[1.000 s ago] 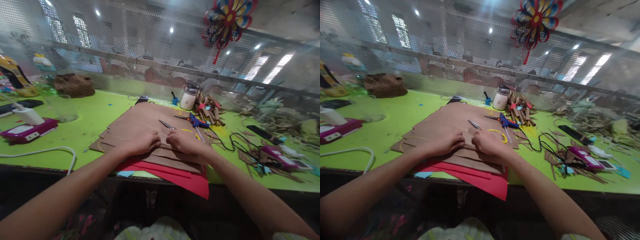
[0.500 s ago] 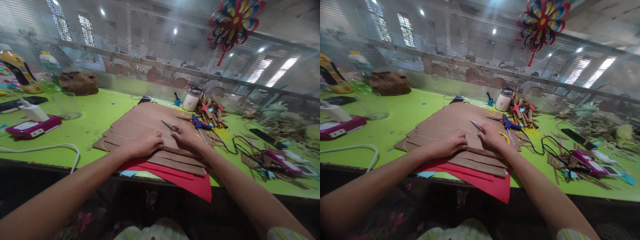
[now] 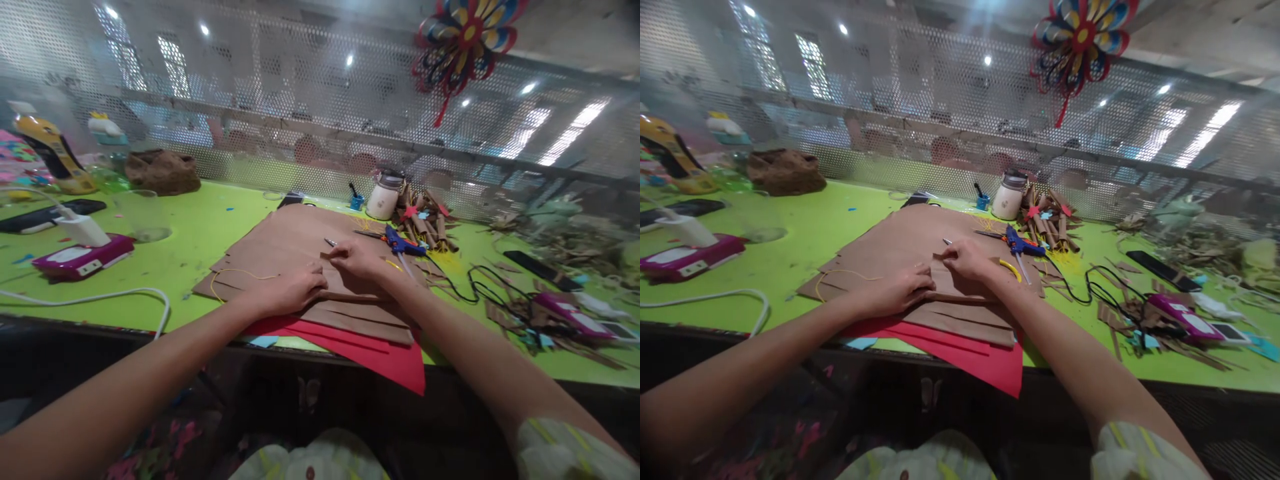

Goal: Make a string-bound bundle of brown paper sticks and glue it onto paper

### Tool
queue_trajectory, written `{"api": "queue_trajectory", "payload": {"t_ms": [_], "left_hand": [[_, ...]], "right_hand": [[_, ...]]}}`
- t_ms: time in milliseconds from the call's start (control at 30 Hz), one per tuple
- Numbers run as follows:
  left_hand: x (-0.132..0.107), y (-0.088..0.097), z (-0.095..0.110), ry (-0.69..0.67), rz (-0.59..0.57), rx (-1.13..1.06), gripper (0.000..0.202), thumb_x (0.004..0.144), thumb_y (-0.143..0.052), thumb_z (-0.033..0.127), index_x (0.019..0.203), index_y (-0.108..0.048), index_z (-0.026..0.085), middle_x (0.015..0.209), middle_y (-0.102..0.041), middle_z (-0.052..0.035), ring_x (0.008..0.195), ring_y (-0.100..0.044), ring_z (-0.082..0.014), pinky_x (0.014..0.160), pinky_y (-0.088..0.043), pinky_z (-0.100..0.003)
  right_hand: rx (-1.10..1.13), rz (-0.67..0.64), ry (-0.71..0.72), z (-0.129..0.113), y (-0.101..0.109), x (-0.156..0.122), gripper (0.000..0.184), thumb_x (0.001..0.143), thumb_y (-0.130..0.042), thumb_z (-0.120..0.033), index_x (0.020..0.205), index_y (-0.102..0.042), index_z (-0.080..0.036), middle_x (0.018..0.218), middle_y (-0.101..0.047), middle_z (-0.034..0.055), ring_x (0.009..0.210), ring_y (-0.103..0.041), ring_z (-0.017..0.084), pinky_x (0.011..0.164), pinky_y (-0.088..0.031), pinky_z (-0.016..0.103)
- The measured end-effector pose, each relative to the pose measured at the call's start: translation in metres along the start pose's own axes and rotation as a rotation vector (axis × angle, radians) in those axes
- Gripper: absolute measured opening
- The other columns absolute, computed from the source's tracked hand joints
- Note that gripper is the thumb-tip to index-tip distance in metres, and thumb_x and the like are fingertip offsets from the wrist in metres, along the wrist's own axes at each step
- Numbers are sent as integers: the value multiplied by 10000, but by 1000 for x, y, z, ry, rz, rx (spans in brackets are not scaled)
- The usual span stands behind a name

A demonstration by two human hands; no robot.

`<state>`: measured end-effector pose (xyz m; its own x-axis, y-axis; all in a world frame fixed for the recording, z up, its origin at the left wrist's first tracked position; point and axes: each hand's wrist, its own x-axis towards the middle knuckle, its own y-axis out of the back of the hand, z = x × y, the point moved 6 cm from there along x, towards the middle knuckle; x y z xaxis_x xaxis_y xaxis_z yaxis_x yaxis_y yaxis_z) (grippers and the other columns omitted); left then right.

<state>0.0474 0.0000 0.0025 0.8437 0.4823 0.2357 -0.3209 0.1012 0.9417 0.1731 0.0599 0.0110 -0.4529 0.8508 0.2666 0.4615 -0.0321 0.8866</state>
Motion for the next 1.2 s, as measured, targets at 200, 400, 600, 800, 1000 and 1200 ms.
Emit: {"api": "queue_trajectory", "payload": {"t_ms": [200,400,600,800,1000,1200], "left_hand": [[2,2,2,0,-30,9,341,938,-351,311,884,-641,139,858,-533,-72,798,-505,-163,765,-402,-282],[0,2,3,21,-24,-11,316,932,-363,295,884,-638,147,859,-540,-67,770,-512,-152,742,-408,-271],[-2,1,3,41,-8,-77,337,933,-358,346,878,-628,153,891,-580,-67,775,-533,-145,722,-408,-258],[-2,3,1,102,9,-107,261,906,-404,333,893,-584,145,810,-597,-52,717,-519,-150,655,-392,-256],[-2,3,1,131,1,-107,197,874,-448,272,816,-595,155,752,-601,-32,693,-514,-141,642,-380,-244],[-6,1,0,171,29,-123,184,868,-461,263,836,-609,158,795,-617,-41,734,-527,-149,680,-400,-255]], "right_hand": [[2,20,9,5,-2,-3,196,788,-560,-141,892,-725,-120,798,-698,43,710,-578,131,664,-421,221],[-161,121,25,-3,11,-12,209,815,-554,-193,954,-694,-123,924,-647,108,910,-513,223,853,-383,351],[-222,33,109,-48,21,-56,227,895,-460,-258,965,-659,-172,920,-615,78,858,-522,195,775,-380,311],[-250,-57,81,-58,4,-92,305,947,-372,-242,826,-640,-161,838,-599,68,762,-524,149,680,-356,251],[-275,-44,67,-44,-5,-92,266,940,-372,-196,799,-595,-163,802,-580,48,697,-498,133,639,-340,234],[-223,-76,83,-45,-5,-94,259,950,-360,-227,894,-606,-169,841,-591,52,732,-521,138,658,-346,237]]}}
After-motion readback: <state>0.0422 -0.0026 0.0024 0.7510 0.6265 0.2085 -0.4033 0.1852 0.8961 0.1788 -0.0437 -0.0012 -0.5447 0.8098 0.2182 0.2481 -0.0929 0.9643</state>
